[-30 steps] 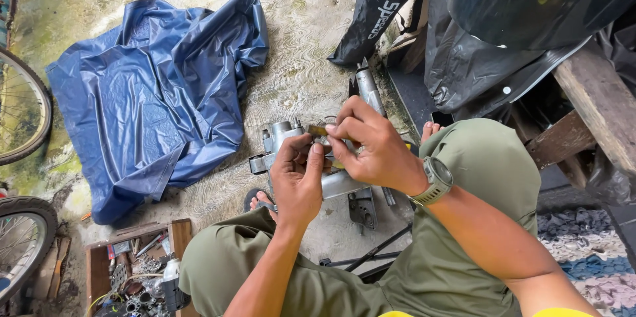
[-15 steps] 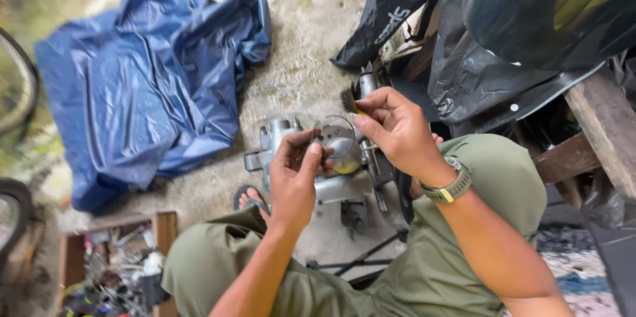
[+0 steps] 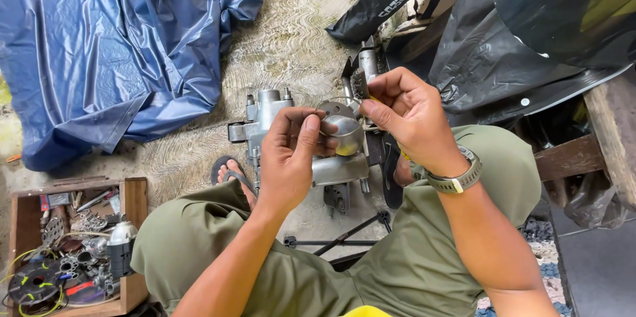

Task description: The person sits on the ground and uses a small brush to clean a metal piston ring held in their left hand. They then pick up a larger cylindrical engine piston and scrub its exterior surface with the brush, rotating the part to clean different sides.

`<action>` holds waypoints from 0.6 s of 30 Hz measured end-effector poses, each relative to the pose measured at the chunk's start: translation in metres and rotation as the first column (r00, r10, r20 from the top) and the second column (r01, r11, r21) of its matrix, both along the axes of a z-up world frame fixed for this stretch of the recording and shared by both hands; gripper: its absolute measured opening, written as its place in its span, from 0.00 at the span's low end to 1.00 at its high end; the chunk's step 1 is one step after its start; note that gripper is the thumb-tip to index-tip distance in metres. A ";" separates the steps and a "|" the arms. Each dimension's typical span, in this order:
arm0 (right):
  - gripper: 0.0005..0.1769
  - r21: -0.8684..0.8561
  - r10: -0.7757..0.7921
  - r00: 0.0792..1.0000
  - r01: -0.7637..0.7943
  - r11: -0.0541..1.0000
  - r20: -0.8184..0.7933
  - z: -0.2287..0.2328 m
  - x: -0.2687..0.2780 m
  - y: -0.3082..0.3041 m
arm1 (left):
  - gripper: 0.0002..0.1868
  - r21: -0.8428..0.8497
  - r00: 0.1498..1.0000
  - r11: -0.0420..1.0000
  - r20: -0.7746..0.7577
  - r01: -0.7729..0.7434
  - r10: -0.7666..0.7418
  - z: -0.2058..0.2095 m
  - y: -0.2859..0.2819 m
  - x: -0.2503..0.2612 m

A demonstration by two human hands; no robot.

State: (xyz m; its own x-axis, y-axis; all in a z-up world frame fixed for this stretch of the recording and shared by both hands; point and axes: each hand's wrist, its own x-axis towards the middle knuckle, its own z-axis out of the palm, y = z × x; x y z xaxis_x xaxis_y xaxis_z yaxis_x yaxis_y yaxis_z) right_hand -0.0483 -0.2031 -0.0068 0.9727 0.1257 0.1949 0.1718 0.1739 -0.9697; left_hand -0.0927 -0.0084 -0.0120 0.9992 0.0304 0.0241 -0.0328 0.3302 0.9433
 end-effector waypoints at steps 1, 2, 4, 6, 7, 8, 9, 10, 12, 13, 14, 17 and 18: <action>0.15 0.002 -0.001 1.000 0.001 1.000 -0.001 -0.006 0.001 -0.002 | 0.09 0.002 1.000 1.000 -0.001 0.001 -0.001 0.001 0.001 0.001; 0.14 0.043 0.037 0.999 -0.036 0.998 -0.003 -0.011 0.002 -0.004 | 0.09 0.033 1.000 0.999 0.030 -0.006 0.005 0.001 0.002 0.003; 0.13 0.087 0.073 0.997 -0.073 0.994 -0.001 -0.013 0.000 -0.005 | 0.08 0.067 0.998 0.998 0.063 -0.012 0.008 0.003 0.001 0.007; 0.14 0.349 0.197 0.979 -0.165 0.923 -0.058 -0.007 -0.006 -0.003 | 0.09 0.061 0.996 0.998 0.088 -0.028 0.023 0.005 -0.001 0.012; 0.14 0.351 0.198 0.979 -0.167 0.921 -0.054 -0.007 -0.005 -0.003 | 0.09 0.064 0.995 0.998 0.092 -0.029 0.023 0.002 -0.004 0.015; 0.14 0.361 0.230 0.973 -0.207 0.909 -0.022 -0.006 -0.005 -0.003 | 0.09 0.027 0.995 0.999 0.093 -0.023 0.020 -0.001 -0.006 0.017; 0.15 0.369 0.262 0.965 -0.248 0.896 0.011 -0.006 -0.004 -0.003 | 0.09 -0.010 0.996 1.000 0.093 -0.016 0.017 -0.004 -0.009 0.020; 0.15 0.373 0.258 0.966 -0.245 0.895 0.013 -0.006 -0.005 -0.004 | 0.09 -0.005 0.995 1.000 0.094 -0.012 0.012 -0.001 -0.011 0.021; 0.15 0.324 0.206 0.978 -0.209 0.923 0.045 -0.007 -0.006 -0.008 | 0.10 -0.021 0.992 1.000 0.123 -0.008 0.010 0.004 -0.017 0.022; 0.15 0.327 0.201 0.978 -0.205 0.922 0.047 -0.009 -0.007 -0.011 | 0.10 -0.017 0.992 1.000 0.124 -0.003 0.005 0.004 -0.018 0.024; 0.19 0.321 0.219 0.975 -0.223 0.920 0.049 -0.011 -0.008 -0.016 | 0.10 -0.021 0.992 1.000 0.125 0.007 -0.004 0.004 -0.020 0.025; 0.24 0.268 0.239 0.969 -0.246 0.932 0.060 -0.001 -0.011 -0.023 | 0.11 -0.032 0.993 0.999 0.117 0.027 -0.023 0.000 -0.025 0.026; 0.26 0.225 0.245 0.967 -0.253 0.941 0.062 0.004 -0.013 -0.023 | 0.11 -0.037 0.995 0.999 0.100 0.033 -0.029 -0.002 -0.026 0.025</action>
